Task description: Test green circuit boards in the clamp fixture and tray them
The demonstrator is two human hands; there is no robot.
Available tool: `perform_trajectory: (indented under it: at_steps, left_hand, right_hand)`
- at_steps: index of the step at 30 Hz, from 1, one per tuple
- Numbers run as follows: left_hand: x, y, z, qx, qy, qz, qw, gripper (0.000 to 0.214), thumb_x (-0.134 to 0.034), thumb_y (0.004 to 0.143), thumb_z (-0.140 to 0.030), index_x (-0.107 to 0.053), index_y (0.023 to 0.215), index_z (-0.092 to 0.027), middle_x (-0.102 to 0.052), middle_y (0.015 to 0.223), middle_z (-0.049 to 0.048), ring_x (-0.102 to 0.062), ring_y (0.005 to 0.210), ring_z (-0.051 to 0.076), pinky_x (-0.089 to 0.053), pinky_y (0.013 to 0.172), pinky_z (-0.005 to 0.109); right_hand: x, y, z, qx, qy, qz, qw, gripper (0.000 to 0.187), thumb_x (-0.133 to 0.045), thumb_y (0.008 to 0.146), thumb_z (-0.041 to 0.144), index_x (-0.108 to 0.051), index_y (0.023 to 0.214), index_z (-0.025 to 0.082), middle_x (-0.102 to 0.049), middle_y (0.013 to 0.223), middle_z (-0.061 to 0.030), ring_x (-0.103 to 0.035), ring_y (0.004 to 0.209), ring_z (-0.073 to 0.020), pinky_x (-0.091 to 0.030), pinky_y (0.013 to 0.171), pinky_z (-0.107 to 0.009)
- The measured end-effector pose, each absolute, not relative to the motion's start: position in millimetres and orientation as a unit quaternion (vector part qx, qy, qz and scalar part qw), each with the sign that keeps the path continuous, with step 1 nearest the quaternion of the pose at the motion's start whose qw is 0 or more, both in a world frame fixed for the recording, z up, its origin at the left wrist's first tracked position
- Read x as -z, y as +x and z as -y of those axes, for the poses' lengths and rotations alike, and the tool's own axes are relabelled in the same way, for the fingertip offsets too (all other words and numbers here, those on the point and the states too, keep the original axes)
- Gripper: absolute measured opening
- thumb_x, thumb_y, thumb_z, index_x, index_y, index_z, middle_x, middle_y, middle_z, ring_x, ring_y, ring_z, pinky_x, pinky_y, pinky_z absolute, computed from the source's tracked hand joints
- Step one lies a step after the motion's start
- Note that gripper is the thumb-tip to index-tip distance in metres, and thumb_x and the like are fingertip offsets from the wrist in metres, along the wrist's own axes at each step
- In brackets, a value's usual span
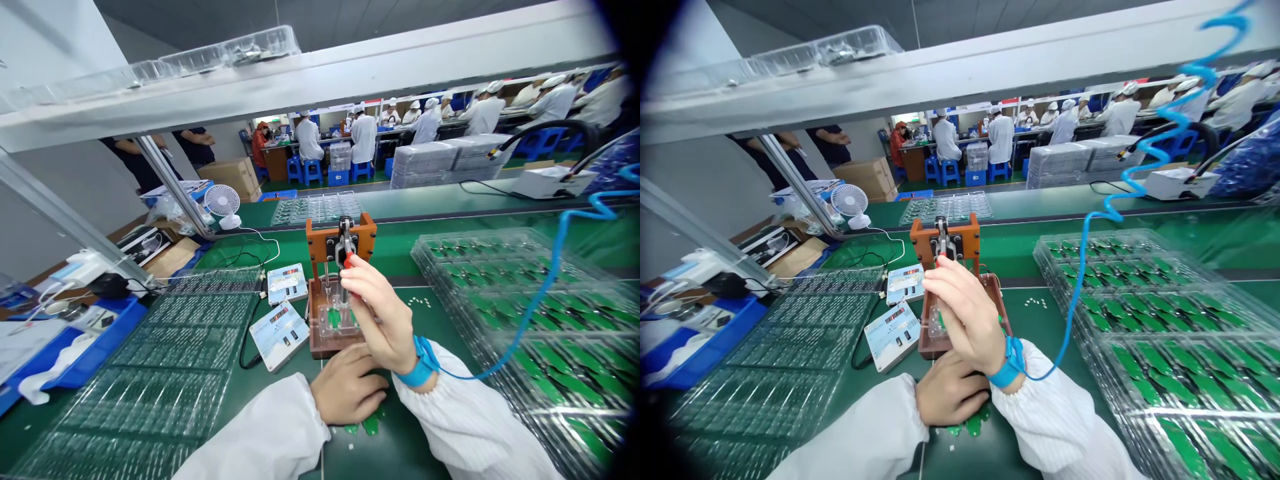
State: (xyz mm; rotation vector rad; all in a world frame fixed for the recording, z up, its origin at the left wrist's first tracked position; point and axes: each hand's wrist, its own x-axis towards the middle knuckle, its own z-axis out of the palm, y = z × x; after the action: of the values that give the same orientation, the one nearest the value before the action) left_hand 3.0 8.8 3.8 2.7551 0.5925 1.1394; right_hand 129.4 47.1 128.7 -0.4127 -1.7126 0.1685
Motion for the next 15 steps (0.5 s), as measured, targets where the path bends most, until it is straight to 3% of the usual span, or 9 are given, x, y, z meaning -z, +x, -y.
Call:
perform_trajectory:
  at_steps: [9, 15]
  left_hand:
    - [-0.3, 4.5, -10.8, -0.329, 0.922, -0.202, 0.032, 0.023, -0.055, 0.098, -0.030, -0.074, 0.096, -0.017, -0.073, 0.103, 0.0100, -0.063, 0.117, 0.024, -0.051, 0.107, 0.038]
    - [-2.1, 2.6, -10.4, -0.308, 0.929, -0.202, 0.027, 0.020, -0.055, 0.098, -0.027, -0.073, 0.097, -0.019, -0.075, 0.107, 0.0064, -0.063, 0.116, 0.020, -0.049, 0.110, 0.035]
  right_hand:
    - [-127.2, 129.4, -45.3, -0.108, -0.191, 0.733, 0.644, 0.064, -0.052, 0.093, -0.003, -0.057, 0.145, 0.035, -0.069, 0.136, -0.0027, -0.056, 0.140, -0.0283, -0.054, 0.115, -0.056]
    - [-127.6, 136.0, -46.2, -0.112, -0.183, 0.748, 0.628, 0.068, -0.052, 0.092, -0.005, -0.055, 0.147, 0.033, -0.065, 0.143, -0.0015, -0.054, 0.142, -0.0279, -0.053, 0.116, -0.054]
